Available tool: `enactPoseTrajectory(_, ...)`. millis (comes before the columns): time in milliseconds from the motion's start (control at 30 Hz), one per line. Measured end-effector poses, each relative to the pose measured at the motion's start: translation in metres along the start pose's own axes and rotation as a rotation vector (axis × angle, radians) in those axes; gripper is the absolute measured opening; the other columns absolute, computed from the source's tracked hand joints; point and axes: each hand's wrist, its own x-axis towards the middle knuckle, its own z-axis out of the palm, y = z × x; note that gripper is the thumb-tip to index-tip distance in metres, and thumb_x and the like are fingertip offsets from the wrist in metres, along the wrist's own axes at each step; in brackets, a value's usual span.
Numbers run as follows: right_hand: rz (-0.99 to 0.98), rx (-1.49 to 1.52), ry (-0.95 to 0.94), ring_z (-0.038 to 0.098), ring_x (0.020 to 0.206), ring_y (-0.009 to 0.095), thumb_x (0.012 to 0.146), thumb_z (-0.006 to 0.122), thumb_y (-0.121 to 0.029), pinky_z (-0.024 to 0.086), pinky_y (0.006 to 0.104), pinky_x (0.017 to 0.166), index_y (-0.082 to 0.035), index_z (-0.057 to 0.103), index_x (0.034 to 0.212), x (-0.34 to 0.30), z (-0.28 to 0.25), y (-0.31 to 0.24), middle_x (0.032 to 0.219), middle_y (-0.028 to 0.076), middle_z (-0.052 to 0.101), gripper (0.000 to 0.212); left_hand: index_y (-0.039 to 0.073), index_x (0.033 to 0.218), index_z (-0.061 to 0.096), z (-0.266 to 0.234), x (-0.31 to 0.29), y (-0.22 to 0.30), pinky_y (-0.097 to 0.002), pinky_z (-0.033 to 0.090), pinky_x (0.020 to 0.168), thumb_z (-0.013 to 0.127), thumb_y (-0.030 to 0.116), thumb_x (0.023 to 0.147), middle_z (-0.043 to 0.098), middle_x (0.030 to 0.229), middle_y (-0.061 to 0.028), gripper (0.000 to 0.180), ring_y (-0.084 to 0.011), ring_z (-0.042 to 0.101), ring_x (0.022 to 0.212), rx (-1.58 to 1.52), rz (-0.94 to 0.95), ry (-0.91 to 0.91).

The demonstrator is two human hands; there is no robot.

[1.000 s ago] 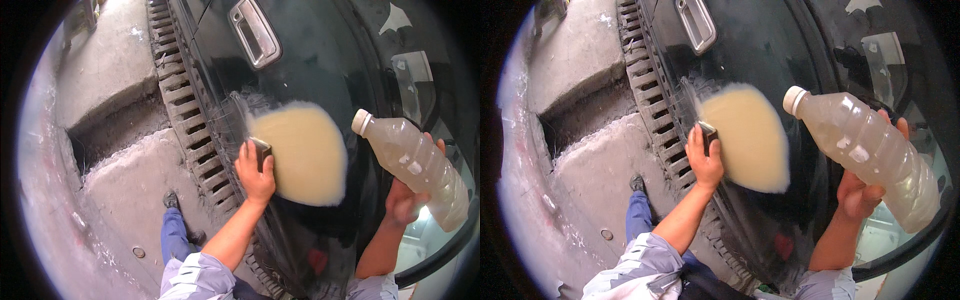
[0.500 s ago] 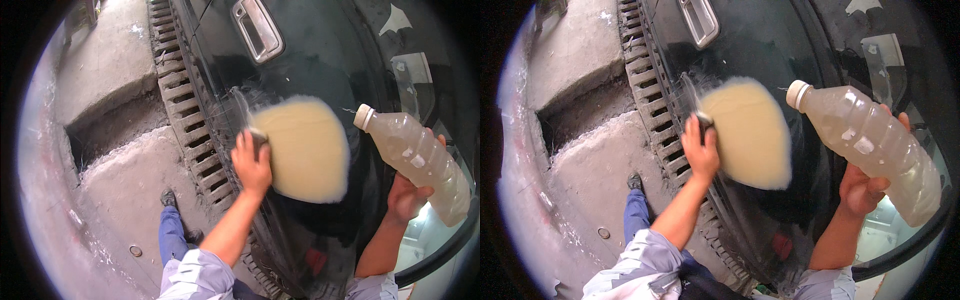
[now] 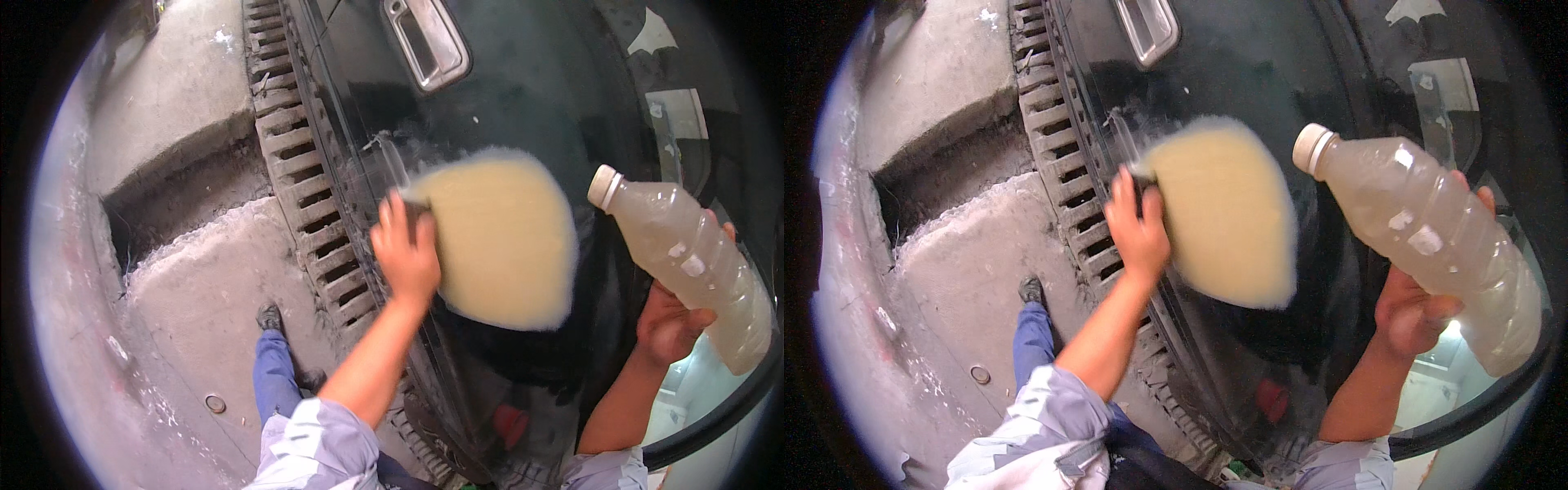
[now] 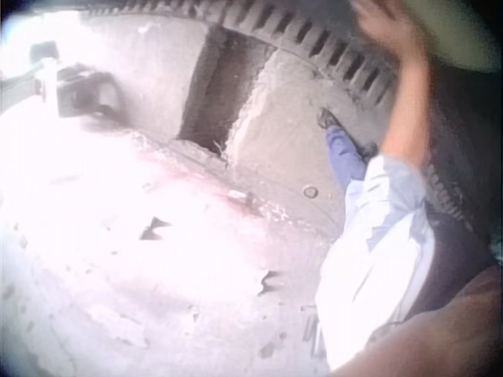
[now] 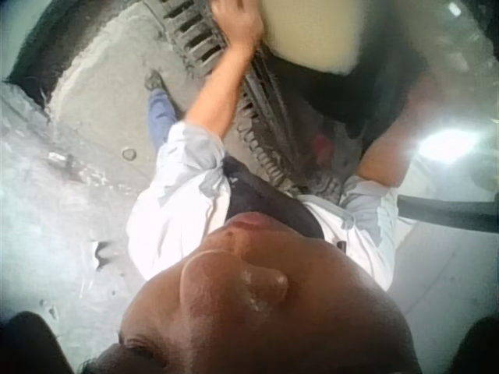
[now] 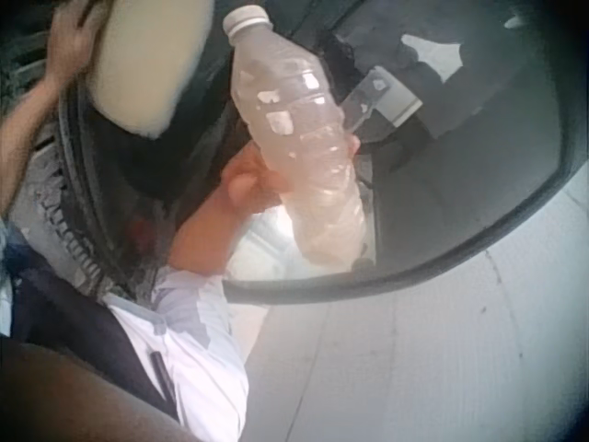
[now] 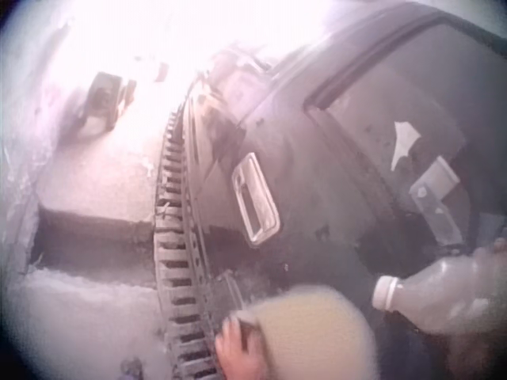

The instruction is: The person pours a liquid from a plastic bottle onto the side of a dark-colored pickup truck and rubs the area with a sponge. The person moves along the vehicle, repeating the pour-and-rub action on different sections of the door and fender.

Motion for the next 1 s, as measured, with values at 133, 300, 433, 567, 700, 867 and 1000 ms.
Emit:
enactPoseTrajectory(133,-0.019,0.014,0.010,0.033,0.142,0.033,0.083,0.064,-0.062,0.032,0.0488,0.115,-0.011,0.019,0.153,0.003,0.002,-0.002,0.153,0.015,0.033,0.098,-0.001,0.135,0.051,0.004,0.097,0.001,-0.0435,0.041,0.093,0.056,0.028,0.094,0.055,0.130,-0.0227,0.051,-0.0411,0.052,0.103,-0.010,0.010,0.087)
enactPoseTrajectory(300,0.004,0.047,-0.007,0.030,0.143,0.032,0.084,0.064,-0.061,0.030,0.0493,0.116,-0.010,0.020,0.153,0.001,0.005,-0.001,0.154,0.016,0.032,0.096,-0.005,0.142,0.041,-0.014,-0.064,-0.001,-0.0474,0.031,0.107,0.055,0.024,0.095,0.046,0.141,-0.0268,0.056,-0.0433,0.045,0.127,0.031,-0.015,-0.134)
enactPoseTrajectory(433,-0.005,0.002,-0.009,0.031,0.143,0.032,0.082,0.065,-0.062,0.031,0.0490,0.116,-0.010,0.020,0.152,0.000,0.001,-0.002,0.153,0.016,0.033,0.098,-0.004,0.142,0.042,-0.021,-0.114,0.015,-0.0484,0.035,0.103,0.059,0.027,0.093,0.046,0.140,-0.0295,0.060,-0.0462,0.048,0.119,-0.030,-0.063,-0.122)
enactPoseTrajectory(567,0.018,0.013,0.069,0.033,0.142,0.032,0.081,0.065,-0.064,0.032,0.0487,0.116,-0.010,0.020,0.152,-0.001,0.006,-0.007,0.152,0.016,0.034,0.101,-0.003,0.142,0.041,-0.006,-0.003,0.009,-0.0466,0.039,0.095,0.055,0.024,0.094,0.050,0.136,-0.0254,0.056,-0.0434,0.051,0.113,0.005,-0.066,-0.108)
enactPoseTrajectory(700,-0.036,0.017,0.030,0.035,0.140,0.033,0.083,0.064,-0.063,0.033,0.0490,0.115,-0.009,0.019,0.152,0.002,0.002,-0.001,0.151,0.017,0.034,0.099,-0.003,0.137,0.048,-0.006,0.072,-0.002,-0.0452,0.041,0.092,0.056,0.023,0.094,0.055,0.129,-0.0264,0.051,-0.0426,0.053,0.105,0.008,0.020,0.006)
enactPoseTrajectory(867,-0.025,-0.016,-0.050,0.037,0.139,0.033,0.084,0.064,-0.062,0.033,0.0489,0.115,-0.008,0.020,0.152,0.001,0.002,-0.003,0.149,0.019,0.037,0.098,-0.003,0.144,0.039,-0.026,-0.116,0.005,-0.0484,0.032,0.107,0.061,0.022,0.092,0.043,0.144,-0.0285,0.062,-0.0448,0.044,0.127,-0.022,-0.104,-0.202)
enactPoseTrajectory(1000,-0.037,-0.053,-0.055,0.039,0.138,0.034,0.083,0.063,-0.064,0.033,0.0488,0.114,-0.007,0.019,0.152,0.001,-0.007,-0.001,0.148,0.020,0.039,0.100,-0.004,0.143,0.041,-0.025,-0.119,0.019,-0.0490,0.034,0.105,0.062,0.025,0.091,0.044,0.142,-0.0295,0.063,-0.0463,0.046,0.122,-0.049,-0.103,-0.152)
